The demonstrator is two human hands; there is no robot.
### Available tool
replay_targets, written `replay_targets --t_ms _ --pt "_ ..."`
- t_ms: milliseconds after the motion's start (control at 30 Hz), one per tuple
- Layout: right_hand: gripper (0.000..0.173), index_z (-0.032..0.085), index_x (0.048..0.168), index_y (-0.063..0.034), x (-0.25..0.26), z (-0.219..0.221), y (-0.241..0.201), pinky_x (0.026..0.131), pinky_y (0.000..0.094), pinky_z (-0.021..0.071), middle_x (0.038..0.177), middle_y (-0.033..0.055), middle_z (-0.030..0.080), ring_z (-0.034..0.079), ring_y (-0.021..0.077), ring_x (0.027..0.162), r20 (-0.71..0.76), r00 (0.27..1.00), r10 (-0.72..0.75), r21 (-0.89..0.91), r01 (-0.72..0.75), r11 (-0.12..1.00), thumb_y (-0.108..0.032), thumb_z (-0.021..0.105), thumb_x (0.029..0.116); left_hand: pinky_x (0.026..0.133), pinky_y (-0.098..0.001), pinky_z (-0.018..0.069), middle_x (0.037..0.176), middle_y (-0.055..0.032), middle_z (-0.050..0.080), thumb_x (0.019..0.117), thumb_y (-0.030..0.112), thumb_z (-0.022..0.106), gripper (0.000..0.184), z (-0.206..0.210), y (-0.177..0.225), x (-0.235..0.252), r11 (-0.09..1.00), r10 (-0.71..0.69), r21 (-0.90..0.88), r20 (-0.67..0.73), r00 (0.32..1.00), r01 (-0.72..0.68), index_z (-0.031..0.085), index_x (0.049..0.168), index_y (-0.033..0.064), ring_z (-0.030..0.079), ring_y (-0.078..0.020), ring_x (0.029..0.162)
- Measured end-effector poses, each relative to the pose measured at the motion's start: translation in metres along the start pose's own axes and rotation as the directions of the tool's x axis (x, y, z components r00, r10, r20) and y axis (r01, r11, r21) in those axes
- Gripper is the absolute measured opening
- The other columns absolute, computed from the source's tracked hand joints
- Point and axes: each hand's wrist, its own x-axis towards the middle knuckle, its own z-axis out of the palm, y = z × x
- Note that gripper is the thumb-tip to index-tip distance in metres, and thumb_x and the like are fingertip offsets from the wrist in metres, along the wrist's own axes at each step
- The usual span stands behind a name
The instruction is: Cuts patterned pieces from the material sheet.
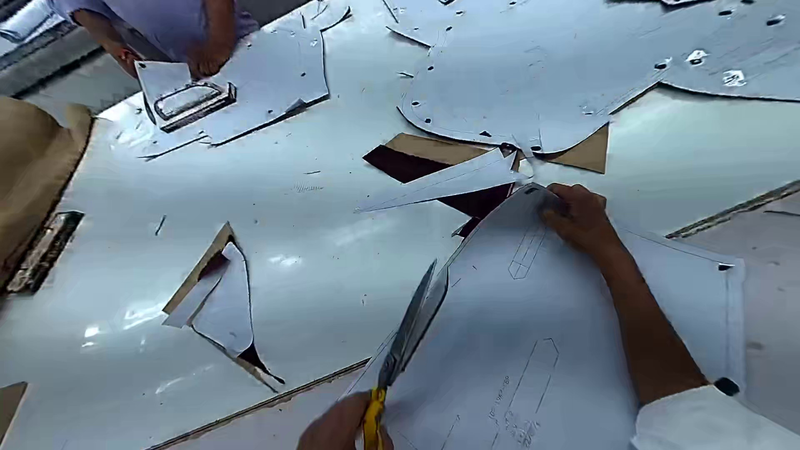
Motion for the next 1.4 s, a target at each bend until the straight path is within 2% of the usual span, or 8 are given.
replay_targets --t_ms 100,167,267,333,433,767,933,1400 --pt "0.032 0.07 0.116 0.0034 0.001 -0.001 -0.002 0.095 0.0731 0.0323 0.104 0.0279 0.067 0.061 0.0477 0.105 -0.026 0.999 0.037 0.007 -0.036 0.999 -0.018 0.065 0.0927 0.077 -0.0634 0.0569 0.103 -0.0217 0.072 0.0853 0.027 0.076 0.041 -0.019 -0.006 0.044 0.97 0.033 0.242 -0.101 0.994 -0.007 0.071 0.113 -0.0023 0.071 -0.0423 0.094" --pt "0.033 0.068 0.113 0.0051 0.0 -0.001 0.002 0.096 0.071 0.0331 0.102 0.0269 0.067 0.062 0.0445 0.103 -0.032 0.999 0.038 0.057 -0.036 0.998 -0.021 0.061 0.0925 0.07 -0.0619 0.0574 0.097 -0.0209 0.071 0.0796 0.027 0.078 0.041 -0.021 -0.008 0.065 0.946 0.081 0.323 -0.144 0.986 -0.03 0.071 0.108 -0.0024 0.072 -0.0419 0.087" --pt "0.033 0.068 0.111 0.0025 0.001 -0.003 0.01 0.094 0.0653 0.0411 0.103 0.021 0.069 0.064 0.0347 0.101 -0.034 0.998 0.048 0.155 -0.042 0.987 -0.021 0.061 0.0904 0.067 -0.057 0.0575 0.096 -0.0168 0.071 0.0773 0.024 0.08 0.041 -0.024 0.0 0.085 0.925 0.12 0.375 -0.131 0.984 -0.063 0.071 0.109 0.0003 0.072 -0.0377 0.085" --pt "0.028 0.068 0.106 -0.0002 0.001 -0.003 0.01 0.081 0.0547 0.0489 0.096 0.0146 0.068 0.065 0.0247 0.091 -0.049 0.998 0.044 0.185 -0.034 0.982 -0.021 0.061 0.0884 0.067 -0.0549 0.0576 0.099 -0.0161 0.072 0.0737 0.022 0.083 0.045 -0.027 0.009 0.092 0.91 0.163 0.406 -0.146 0.976 -0.091 0.071 0.111 0.0013 0.072 -0.037 0.088" --pt "0.025 0.067 0.103 -0.0008 0.0 -0.004 0.008 0.075 0.0505 0.0493 0.091 0.0119 0.067 0.064 0.0208 0.085 -0.046 0.998 0.047 0.192 -0.038 0.981 -0.02 0.06 0.0882 0.068 -0.0543 0.0576 0.11 -0.0173 0.071 0.0734 0.021 0.085 0.051 -0.031 0.024 0.102 0.899 0.165 0.429 -0.136 0.977 -0.092 0.069 0.118 0.0008 0.071 -0.0373 0.095" --pt "0.016 0.063 0.103 -0.0053 -0.009 -0.007 0.003 0.068 0.025 0.0501 0.085 0.0004 0.062 0.058 0.0009 0.074 -0.035 0.999 0.026 0.229 -0.017 0.973 -0.017 0.056 0.0943 0.062 -0.0487 0.0568 0.099 -0.0147 0.071 0.0756 0.019 0.084 0.042 -0.019 0.056 0.13 0.908 0.164 0.409 -0.16 0.974 -0.086 0.069 0.109 -0.0005 0.072 -0.032 0.08" --pt "0.016 0.064 0.099 -0.0041 -0.003 -0.007 0.005 0.071 0.0205 0.0494 0.084 -0.0039 0.062 0.057 -0.0044 0.076 -0.042 0.998 0.042 0.25 -0.03 0.968 -0.014 0.059 0.088 0.058 -0.0482 0.0574 0.104 -0.0159 0.072 0.073 0.017 0.086 0.044 -0.012 0.058 0.132 0.895 0.203 0.433 -0.191 0.96 -0.103 0.07 0.11 -0.0013 0.073 -0.0322 0.078" --pt "0.015 0.062 0.095 -0.0037 -0.002 -0.009 0.009 0.067 0.0219 0.0471 0.081 -0.0029 0.059 0.055 -0.0023 0.072 -0.019 1.0 -0.002 0.205 0.006 0.979 -0.017 0.058 0.0894 0.054 -0.0479 0.0568 0.098 -0.0144 0.072 0.069 0.013 0.09 0.04 -0.011 0.06 0.126 0.892 0.173 0.446 -0.191 0.966 -0.071 0.071 0.103 0.0013 0.072 -0.031 0.073"
